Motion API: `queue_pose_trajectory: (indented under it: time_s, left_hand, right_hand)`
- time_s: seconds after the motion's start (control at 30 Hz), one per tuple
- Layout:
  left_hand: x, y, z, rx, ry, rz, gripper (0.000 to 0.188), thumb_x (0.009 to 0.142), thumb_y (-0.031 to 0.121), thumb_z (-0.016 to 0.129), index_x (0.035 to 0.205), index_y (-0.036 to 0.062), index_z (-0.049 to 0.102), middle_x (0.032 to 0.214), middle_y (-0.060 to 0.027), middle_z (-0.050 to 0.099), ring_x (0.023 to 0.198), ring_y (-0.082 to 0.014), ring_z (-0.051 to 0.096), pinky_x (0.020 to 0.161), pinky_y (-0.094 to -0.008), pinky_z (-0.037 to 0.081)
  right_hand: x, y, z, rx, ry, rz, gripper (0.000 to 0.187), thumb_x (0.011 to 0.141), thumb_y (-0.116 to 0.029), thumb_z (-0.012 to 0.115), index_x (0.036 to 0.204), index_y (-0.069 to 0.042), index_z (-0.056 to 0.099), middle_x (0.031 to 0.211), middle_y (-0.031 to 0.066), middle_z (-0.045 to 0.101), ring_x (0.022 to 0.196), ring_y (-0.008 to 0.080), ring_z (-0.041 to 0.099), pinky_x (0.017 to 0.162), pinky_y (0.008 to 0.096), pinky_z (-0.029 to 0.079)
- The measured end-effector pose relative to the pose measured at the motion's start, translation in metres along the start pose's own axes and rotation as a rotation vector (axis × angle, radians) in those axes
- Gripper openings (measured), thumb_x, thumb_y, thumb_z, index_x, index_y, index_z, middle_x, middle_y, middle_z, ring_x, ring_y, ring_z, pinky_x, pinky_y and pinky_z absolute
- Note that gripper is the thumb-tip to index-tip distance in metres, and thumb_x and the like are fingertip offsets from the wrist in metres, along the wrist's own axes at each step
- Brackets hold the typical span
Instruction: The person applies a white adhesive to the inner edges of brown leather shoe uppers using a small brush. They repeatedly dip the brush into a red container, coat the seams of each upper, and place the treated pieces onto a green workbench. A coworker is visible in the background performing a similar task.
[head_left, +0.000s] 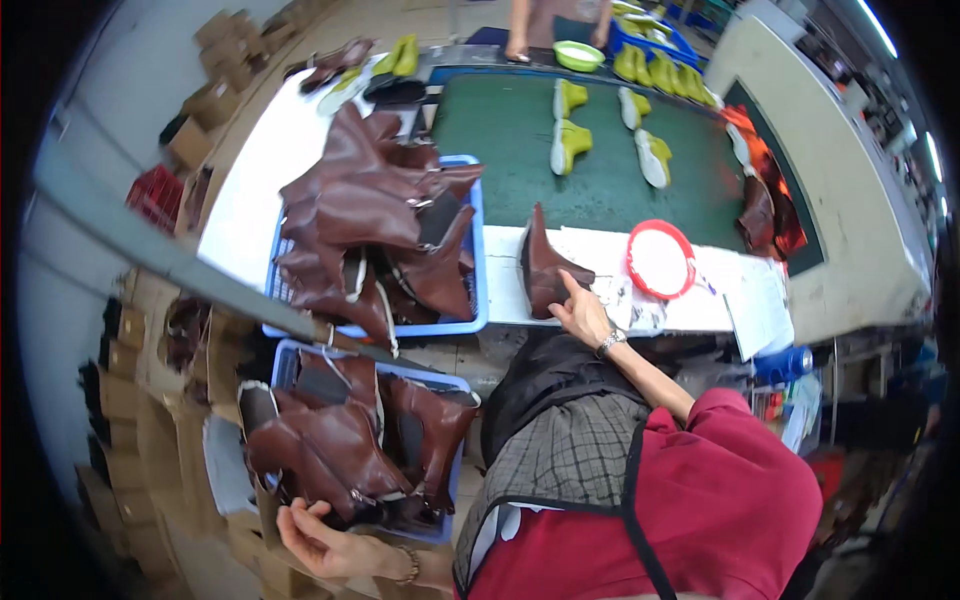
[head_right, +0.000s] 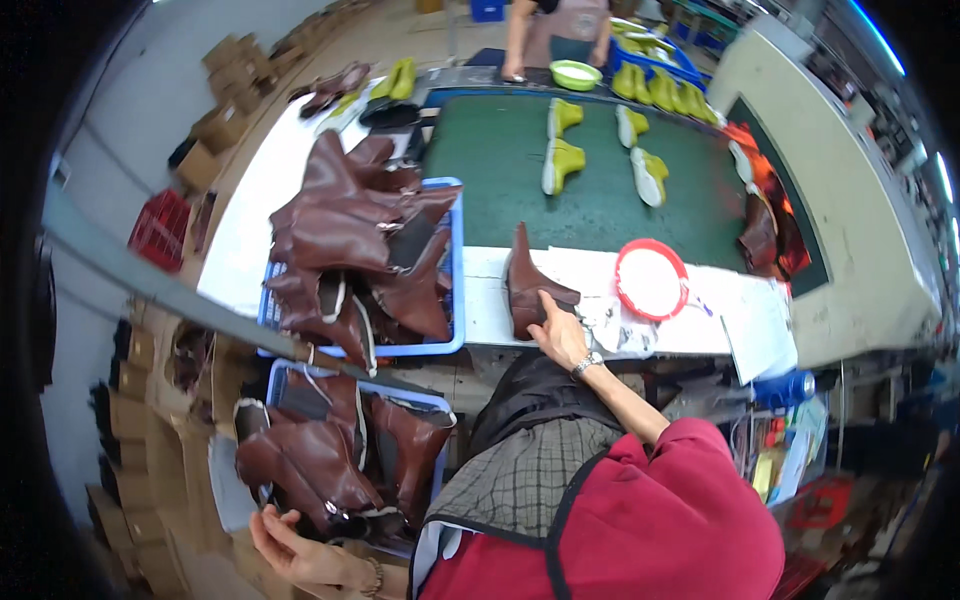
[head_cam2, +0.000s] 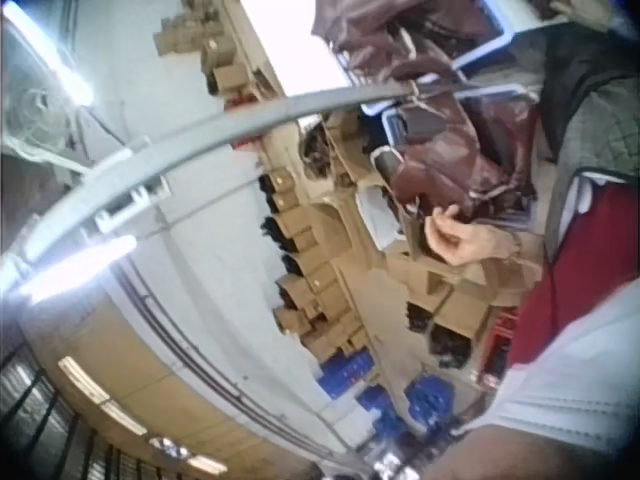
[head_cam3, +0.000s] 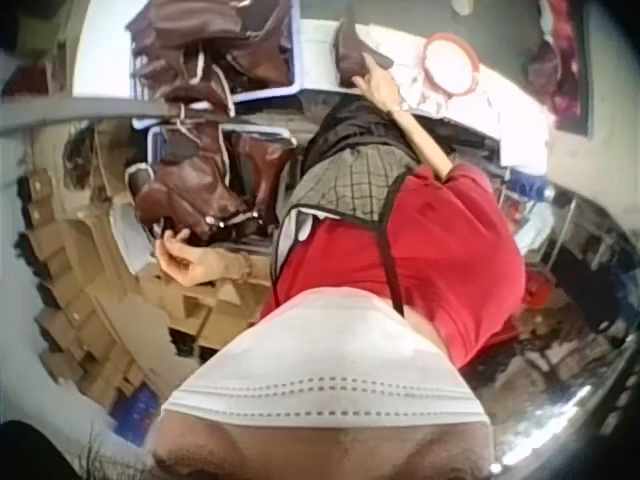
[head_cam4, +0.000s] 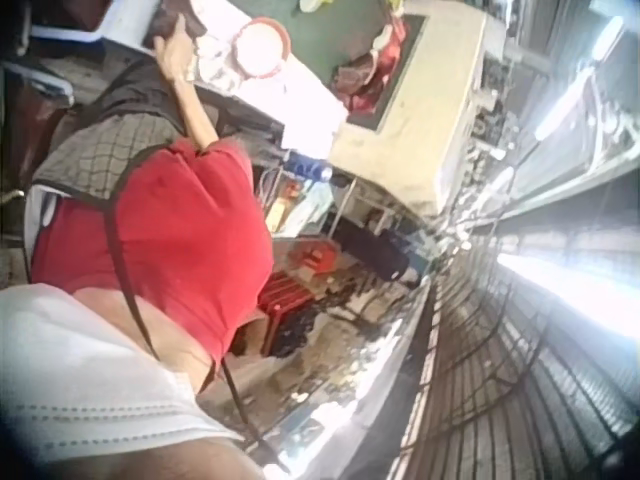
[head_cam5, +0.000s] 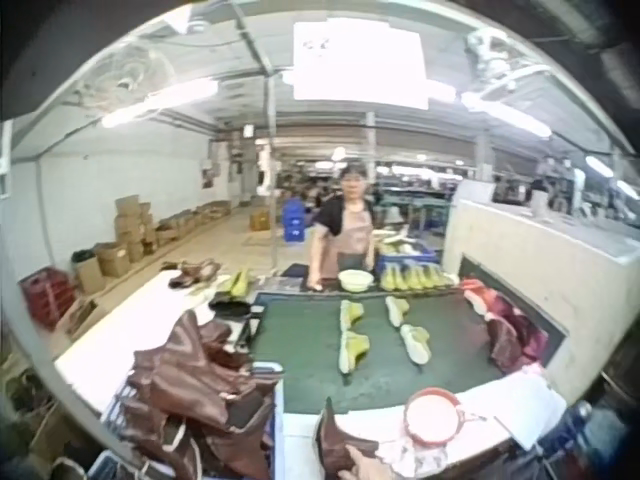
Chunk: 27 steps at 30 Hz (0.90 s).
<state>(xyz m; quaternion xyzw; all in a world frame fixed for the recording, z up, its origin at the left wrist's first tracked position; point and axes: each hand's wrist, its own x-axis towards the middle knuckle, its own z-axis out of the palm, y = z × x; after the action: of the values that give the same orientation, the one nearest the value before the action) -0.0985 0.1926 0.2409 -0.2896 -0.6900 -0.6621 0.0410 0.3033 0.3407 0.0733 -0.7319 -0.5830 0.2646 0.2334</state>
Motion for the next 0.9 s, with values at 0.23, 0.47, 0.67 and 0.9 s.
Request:
queue_pose_trajectory:
  time_s: [0.23, 0.47, 0.67, 0.9]
  left_hand:
    - [-0.048, 0.042, 0.082, -0.250, -0.428, -0.061, 0.029, 0.104, 0.015, 0.062, 0.124, -0.0054, 0.066, 0.094, -0.0082, 0.067, 0.070, -0.0105, 0.055, 0.067, -0.0238, 0.047]
    - [-0.115, 0.091, 0.176, -0.114, -0.770, -0.025, 0.031, 0.105, 0.017, 0.061, 0.122, -0.0072, 0.068, 0.085, -0.0083, 0.068, 0.070, -0.0103, 0.060, 0.064, -0.0238, 0.048]
    - [-0.201, 0.150, 0.255, -0.051, -1.060, 0.055, 0.027, 0.104, 0.017, 0.061, 0.116, -0.0045, 0.072, 0.093, -0.0190, 0.070, 0.073, -0.0231, 0.066, 0.067, -0.0321, 0.055]
    - [-0.270, 0.157, 0.268, -0.175, -1.132, 0.122, 0.018, 0.101, 0.003, 0.062, 0.111, -0.0069, 0.072, 0.084, -0.0086, 0.069, 0.070, -0.0132, 0.065, 0.061, -0.0251, 0.052]
  right_hand:
    - [-0.022, 0.034, -0.017, -0.019, -0.030, -0.022, 0.073, 0.084, -0.019, 0.071, 0.151, -0.011, 0.042, 0.086, 0.0235, 0.071, 0.081, 0.0458, 0.069, 0.072, 0.0564, 0.054]
    - [0.000, 0.061, -0.047, 0.044, -0.214, -0.134, 0.070, 0.085, -0.019, 0.064, 0.151, -0.012, 0.043, 0.086, 0.0237, 0.070, 0.078, 0.0430, 0.069, 0.068, 0.0559, 0.054]
    - [0.026, 0.086, -0.067, 0.157, -0.270, -0.257, 0.069, 0.089, -0.020, 0.067, 0.152, -0.007, 0.042, 0.086, 0.0217, 0.069, 0.078, 0.0412, 0.069, 0.067, 0.0545, 0.053]
    - [0.020, 0.118, -0.052, 0.265, -0.354, -0.288, 0.075, 0.088, -0.019, 0.068, 0.156, -0.010, 0.035, 0.083, 0.0221, 0.069, 0.077, 0.0421, 0.069, 0.064, 0.0542, 0.052]
